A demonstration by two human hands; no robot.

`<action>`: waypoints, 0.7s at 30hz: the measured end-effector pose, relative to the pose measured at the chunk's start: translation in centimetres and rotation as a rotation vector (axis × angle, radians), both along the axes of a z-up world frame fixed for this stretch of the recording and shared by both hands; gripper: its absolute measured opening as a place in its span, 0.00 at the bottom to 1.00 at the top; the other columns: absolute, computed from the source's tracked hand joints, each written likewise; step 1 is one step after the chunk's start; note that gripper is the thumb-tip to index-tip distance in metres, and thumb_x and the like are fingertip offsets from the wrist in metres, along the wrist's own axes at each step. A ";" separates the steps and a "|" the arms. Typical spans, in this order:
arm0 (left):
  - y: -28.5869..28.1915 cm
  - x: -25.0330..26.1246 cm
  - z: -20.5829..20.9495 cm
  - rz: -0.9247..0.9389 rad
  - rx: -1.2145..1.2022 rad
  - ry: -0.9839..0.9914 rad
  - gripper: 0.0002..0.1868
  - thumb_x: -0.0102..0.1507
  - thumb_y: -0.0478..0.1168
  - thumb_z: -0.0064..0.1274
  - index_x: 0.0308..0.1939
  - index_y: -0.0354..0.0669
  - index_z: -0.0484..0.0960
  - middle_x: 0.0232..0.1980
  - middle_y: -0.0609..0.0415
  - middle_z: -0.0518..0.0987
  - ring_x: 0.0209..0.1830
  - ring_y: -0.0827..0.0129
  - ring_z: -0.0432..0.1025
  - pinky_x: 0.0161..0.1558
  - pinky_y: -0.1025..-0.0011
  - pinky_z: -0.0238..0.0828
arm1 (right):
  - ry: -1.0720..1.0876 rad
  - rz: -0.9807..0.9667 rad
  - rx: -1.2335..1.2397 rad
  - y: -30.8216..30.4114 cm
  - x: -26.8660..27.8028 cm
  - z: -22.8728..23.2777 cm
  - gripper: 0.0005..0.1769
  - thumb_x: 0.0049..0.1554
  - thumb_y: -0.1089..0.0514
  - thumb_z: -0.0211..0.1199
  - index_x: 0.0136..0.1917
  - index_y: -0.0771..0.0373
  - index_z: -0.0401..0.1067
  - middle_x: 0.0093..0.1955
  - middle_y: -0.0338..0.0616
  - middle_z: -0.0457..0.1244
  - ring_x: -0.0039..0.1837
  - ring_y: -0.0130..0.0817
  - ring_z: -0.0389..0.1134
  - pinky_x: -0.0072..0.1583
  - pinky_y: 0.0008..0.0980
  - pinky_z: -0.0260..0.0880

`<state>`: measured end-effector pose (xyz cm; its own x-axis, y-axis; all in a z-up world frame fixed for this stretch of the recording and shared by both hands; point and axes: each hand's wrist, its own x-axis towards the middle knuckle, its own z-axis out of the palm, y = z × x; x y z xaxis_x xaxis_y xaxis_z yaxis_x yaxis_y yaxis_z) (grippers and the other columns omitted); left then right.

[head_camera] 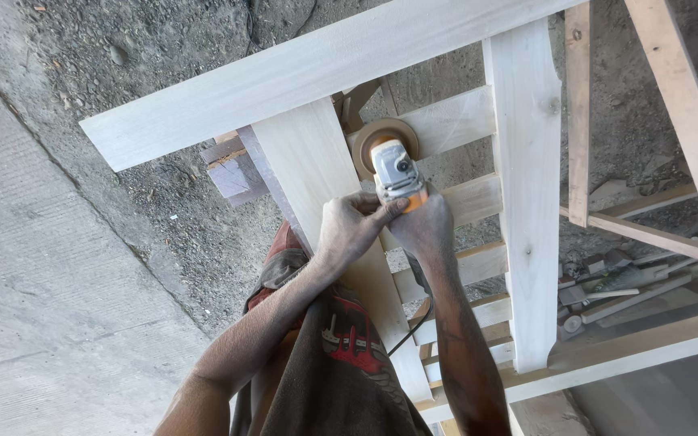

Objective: The person uses an electric sander to smooth the surfaces of a white wooden chair frame. They systematically sand the horizontal rails and vertical slats, moving the tool back and forth along the grain.

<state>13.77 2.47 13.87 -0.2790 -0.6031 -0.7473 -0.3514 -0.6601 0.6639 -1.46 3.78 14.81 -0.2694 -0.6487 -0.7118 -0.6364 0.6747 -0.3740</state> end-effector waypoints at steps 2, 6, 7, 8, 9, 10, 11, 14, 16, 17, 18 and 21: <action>0.3 -0.3 -0.2 0.003 -0.009 -0.010 0.29 0.59 0.57 0.64 0.47 0.33 0.86 0.39 0.44 0.88 0.38 0.66 0.85 0.43 0.66 0.86 | 0.014 -0.008 0.047 0.3 -0.3 -0.3 0.31 0.51 0.49 0.73 0.60 0.69 0.68 0.45 0.53 0.71 0.48 0.40 0.76 0.49 0.40 0.79; -0.7 -2.2 -0.6 -0.020 -0.007 0.005 0.29 0.57 0.58 0.62 0.49 0.35 0.86 0.40 0.45 0.88 0.34 0.65 0.86 0.38 0.65 0.87 | 0.051 -0.147 0.161 0.1 -1.9 -0.7 0.32 0.50 0.50 0.74 0.61 0.68 0.68 0.47 0.53 0.70 0.47 0.41 0.76 0.48 0.41 0.79; -1.2 -2.8 -0.7 -0.020 -0.024 0.024 0.30 0.57 0.58 0.63 0.48 0.35 0.86 0.40 0.45 0.87 0.35 0.66 0.85 0.38 0.66 0.86 | 0.060 -0.186 0.165 -0.2 -2.4 -0.7 0.32 0.49 0.51 0.75 0.60 0.68 0.68 0.47 0.54 0.70 0.47 0.42 0.76 0.48 0.42 0.78; -1.8 -3.6 -0.7 -0.020 -0.042 0.043 0.30 0.57 0.58 0.64 0.48 0.34 0.86 0.40 0.45 0.87 0.35 0.66 0.85 0.38 0.66 0.86 | 0.053 -0.216 0.131 -0.6 -2.9 -0.8 0.29 0.50 0.50 0.74 0.59 0.68 0.71 0.46 0.53 0.70 0.46 0.41 0.76 0.47 0.41 0.79; -2.2 -4.2 -0.6 -0.018 -0.056 0.062 0.30 0.56 0.58 0.65 0.47 0.34 0.86 0.40 0.45 0.87 0.36 0.66 0.85 0.38 0.66 0.85 | 0.047 -0.243 0.099 -0.9 -3.5 -0.8 0.27 0.50 0.50 0.73 0.57 0.67 0.73 0.46 0.53 0.71 0.46 0.40 0.76 0.47 0.41 0.79; -2.5 -4.7 -0.6 -0.024 -0.058 0.064 0.29 0.57 0.58 0.64 0.46 0.33 0.87 0.39 0.44 0.88 0.35 0.66 0.85 0.38 0.67 0.86 | 0.041 -0.270 0.067 -1.1 -4.0 -0.7 0.24 0.51 0.49 0.73 0.55 0.66 0.76 0.46 0.53 0.72 0.45 0.40 0.77 0.46 0.41 0.79; -2.8 -5.2 -0.5 -0.032 -0.060 0.067 0.29 0.57 0.58 0.64 0.45 0.32 0.87 0.38 0.43 0.88 0.35 0.66 0.85 0.38 0.67 0.86 | 0.046 -0.261 0.013 -1.2 -4.2 -0.6 0.24 0.51 0.49 0.74 0.54 0.66 0.76 0.45 0.53 0.72 0.45 0.39 0.77 0.46 0.40 0.78; -3.5 -5.2 -0.5 -0.035 -0.046 0.049 0.28 0.57 0.58 0.65 0.43 0.32 0.88 0.37 0.43 0.88 0.35 0.66 0.86 0.39 0.67 0.86 | 0.059 -0.232 -0.064 -1.9 -4.3 -0.6 0.25 0.50 0.48 0.75 0.53 0.66 0.76 0.44 0.53 0.72 0.45 0.39 0.77 0.46 0.40 0.77; -3.5 -4.1 -0.4 -0.006 -0.041 0.038 0.28 0.57 0.57 0.65 0.44 0.32 0.88 0.38 0.44 0.88 0.36 0.66 0.85 0.40 0.67 0.86 | 0.068 -0.234 0.006 -2.0 -3.0 -0.5 0.26 0.48 0.49 0.74 0.55 0.65 0.74 0.43 0.52 0.72 0.43 0.40 0.77 0.45 0.41 0.77; -3.3 -3.2 -0.3 0.027 -0.046 0.037 0.28 0.56 0.57 0.66 0.44 0.33 0.87 0.38 0.44 0.88 0.36 0.67 0.85 0.41 0.67 0.85 | 0.068 -0.224 0.047 -2.0 -2.2 -0.4 0.26 0.49 0.48 0.74 0.54 0.67 0.75 0.44 0.52 0.72 0.44 0.41 0.77 0.46 0.40 0.77; -3.0 -2.4 -0.1 0.061 -0.050 0.035 0.28 0.56 0.56 0.66 0.44 0.33 0.87 0.38 0.45 0.88 0.37 0.67 0.85 0.42 0.68 0.85 | 0.067 -0.214 0.089 -2.0 -1.4 -0.2 0.26 0.49 0.48 0.75 0.54 0.68 0.75 0.44 0.53 0.72 0.44 0.41 0.77 0.46 0.40 0.77; -3.0 -0.4 0.3 0.088 -0.016 -0.015 0.28 0.55 0.56 0.68 0.44 0.33 0.87 0.38 0.45 0.88 0.37 0.66 0.85 0.42 0.67 0.84 | 0.051 -0.134 0.025 -2.6 0.6 0.5 0.29 0.46 0.50 0.76 0.56 0.68 0.74 0.44 0.54 0.71 0.45 0.42 0.76 0.47 0.40 0.76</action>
